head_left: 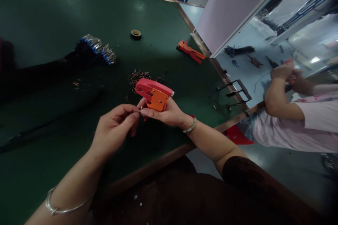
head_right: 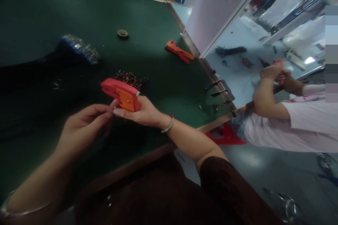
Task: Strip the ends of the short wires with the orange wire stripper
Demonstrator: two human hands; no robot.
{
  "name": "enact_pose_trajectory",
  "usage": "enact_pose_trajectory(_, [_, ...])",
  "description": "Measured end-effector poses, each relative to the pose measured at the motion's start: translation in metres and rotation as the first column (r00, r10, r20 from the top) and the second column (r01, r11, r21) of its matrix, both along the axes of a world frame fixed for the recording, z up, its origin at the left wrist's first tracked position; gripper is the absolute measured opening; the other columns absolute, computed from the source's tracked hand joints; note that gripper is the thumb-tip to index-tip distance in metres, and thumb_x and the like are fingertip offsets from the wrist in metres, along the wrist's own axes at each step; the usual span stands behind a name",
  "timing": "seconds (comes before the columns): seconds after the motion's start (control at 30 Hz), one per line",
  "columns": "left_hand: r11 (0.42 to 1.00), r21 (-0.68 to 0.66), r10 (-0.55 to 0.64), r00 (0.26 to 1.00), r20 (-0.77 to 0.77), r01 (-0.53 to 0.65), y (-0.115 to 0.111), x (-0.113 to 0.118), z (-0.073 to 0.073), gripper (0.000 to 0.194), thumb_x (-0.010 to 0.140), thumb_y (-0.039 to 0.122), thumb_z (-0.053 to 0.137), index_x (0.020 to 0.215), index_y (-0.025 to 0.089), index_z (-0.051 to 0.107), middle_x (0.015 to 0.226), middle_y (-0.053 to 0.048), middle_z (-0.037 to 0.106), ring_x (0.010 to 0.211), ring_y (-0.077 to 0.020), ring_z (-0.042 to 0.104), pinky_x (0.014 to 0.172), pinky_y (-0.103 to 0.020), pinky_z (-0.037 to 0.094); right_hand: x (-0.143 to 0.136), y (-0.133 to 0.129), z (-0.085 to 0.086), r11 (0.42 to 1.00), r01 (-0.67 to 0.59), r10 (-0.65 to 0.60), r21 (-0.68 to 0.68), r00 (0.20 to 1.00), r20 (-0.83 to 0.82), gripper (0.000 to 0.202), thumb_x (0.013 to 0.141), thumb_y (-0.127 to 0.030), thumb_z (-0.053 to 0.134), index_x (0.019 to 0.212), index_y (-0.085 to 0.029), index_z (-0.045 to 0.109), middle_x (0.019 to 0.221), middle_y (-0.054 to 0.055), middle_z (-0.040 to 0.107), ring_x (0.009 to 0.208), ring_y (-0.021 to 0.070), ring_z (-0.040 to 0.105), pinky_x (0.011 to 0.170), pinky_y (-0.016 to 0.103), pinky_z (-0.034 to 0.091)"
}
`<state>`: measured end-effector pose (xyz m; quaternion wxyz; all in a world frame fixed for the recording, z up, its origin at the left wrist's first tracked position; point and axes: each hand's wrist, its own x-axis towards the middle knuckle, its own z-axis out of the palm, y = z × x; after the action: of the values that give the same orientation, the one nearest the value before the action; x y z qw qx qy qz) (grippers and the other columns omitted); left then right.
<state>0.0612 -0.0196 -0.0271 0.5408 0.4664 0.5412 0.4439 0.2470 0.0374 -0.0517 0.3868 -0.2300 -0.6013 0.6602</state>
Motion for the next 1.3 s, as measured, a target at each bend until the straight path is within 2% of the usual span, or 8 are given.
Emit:
enact_pose_trajectory(0.3, [0.995,0.072,-0.061,0.994,-0.090,0.068,0.001,-0.003,0.001,0.013,0.087,0.026,0.068,0.097,0.018,0.073,0.059,0.004,0.063,0.045,-0.0074,0.054,0.046,-0.017,0.044,0.000,0.000,0.003,0.996,0.080,-0.076,-0.047,0.994,0.076,0.025,0.089,-0.038,0.080,0.095,-0.017,0.067,0.085,-0.001,0.064,0.076,0.0115,0.062,0.074,0.026,0.055])
enact_pose_trajectory(0.5, [0.996,0.094,0.001,0.989,-0.147,0.012,-0.001,-0.005,0.000,0.014,0.085,0.028,0.072,0.096,0.019,0.075,0.059,0.004,0.063,0.045,-0.0076,0.055,0.045,-0.017,0.044,-0.001,0.002,0.004,0.970,0.228,-0.224,-0.085,0.973,0.054,0.034,0.084,-0.048,0.083,0.093,-0.018,0.067,0.081,0.000,0.068,0.076,0.0140,0.066,0.080,0.032,0.059])
enact_pose_trajectory(0.67, [0.994,0.105,0.054,0.986,-0.155,-0.038,-0.001,-0.004,0.003,0.008,0.086,0.026,0.072,0.090,0.020,0.076,0.057,0.004,0.062,0.046,-0.0071,0.055,0.045,-0.015,0.044,0.000,0.005,0.009,0.942,0.315,-0.318,-0.120,0.948,-0.009,0.031,0.085,-0.044,0.082,0.091,-0.018,0.067,0.078,0.000,0.069,0.077,0.0151,0.068,0.082,0.033,0.061])
enact_pose_trajectory(0.73, [0.994,0.103,0.063,0.986,-0.152,-0.047,-0.001,-0.004,0.003,0.008,0.085,0.025,0.072,0.089,0.020,0.076,0.057,0.004,0.062,0.046,-0.0070,0.055,0.045,-0.015,0.044,0.002,0.007,0.011,0.947,0.277,-0.286,-0.160,0.958,-0.034,0.029,0.085,-0.040,0.083,0.095,-0.017,0.068,0.076,0.000,0.069,0.076,0.0153,0.069,0.082,0.033,0.061])
enact_pose_trajectory(0.9, [0.993,0.108,0.063,0.987,-0.148,-0.047,-0.001,-0.006,0.000,0.009,0.086,0.028,0.072,0.089,0.021,0.077,0.057,0.004,0.062,0.046,-0.0076,0.054,0.044,-0.016,0.043,0.006,0.008,0.012,0.967,0.050,-0.069,-0.252,0.995,-0.068,0.037,0.080,-0.030,0.087,0.111,-0.016,0.072,0.086,-0.001,0.070,0.076,0.0136,0.070,0.078,0.030,0.062])
enact_pose_trajectory(1.03, [0.995,0.101,0.009,0.982,-0.191,0.011,-0.001,-0.005,0.000,0.015,0.086,0.034,0.073,0.088,0.020,0.078,0.056,0.003,0.061,0.047,-0.0094,0.052,0.045,-0.019,0.041,0.004,0.004,0.010,0.978,0.009,-0.010,-0.211,1.000,-0.007,0.030,0.080,-0.032,0.088,0.100,-0.016,0.073,0.088,0.000,0.070,0.079,0.0129,0.070,0.076,0.027,0.062])
enact_pose_trajectory(1.17, [0.991,0.130,-0.005,0.962,-0.273,0.042,-0.001,-0.006,0.001,0.018,0.085,0.039,0.073,0.086,0.022,0.078,0.058,0.003,0.061,0.051,-0.0106,0.052,0.048,-0.021,0.040,0.002,0.002,0.011,0.979,0.117,-0.117,-0.169,0.993,0.013,0.031,0.080,-0.038,0.089,0.091,-0.017,0.070,0.081,0.000,0.069,0.076,0.0133,0.068,0.076,0.029,0.062])
enact_pose_trajectory(1.3, [0.981,0.192,0.098,0.941,-0.324,-0.036,-0.002,-0.011,0.004,0.017,0.086,0.039,0.074,0.088,0.023,0.079,0.066,0.003,0.067,0.057,-0.0109,0.055,0.053,-0.022,0.041,0.005,0.008,0.014,0.955,0.272,-0.272,-0.120,0.962,0.014,0.032,0.081,-0.041,0.087,0.088,-0.017,0.067,0.078,0.000,0.069,0.074,0.0139,0.067,0.077,0.031,0.061])
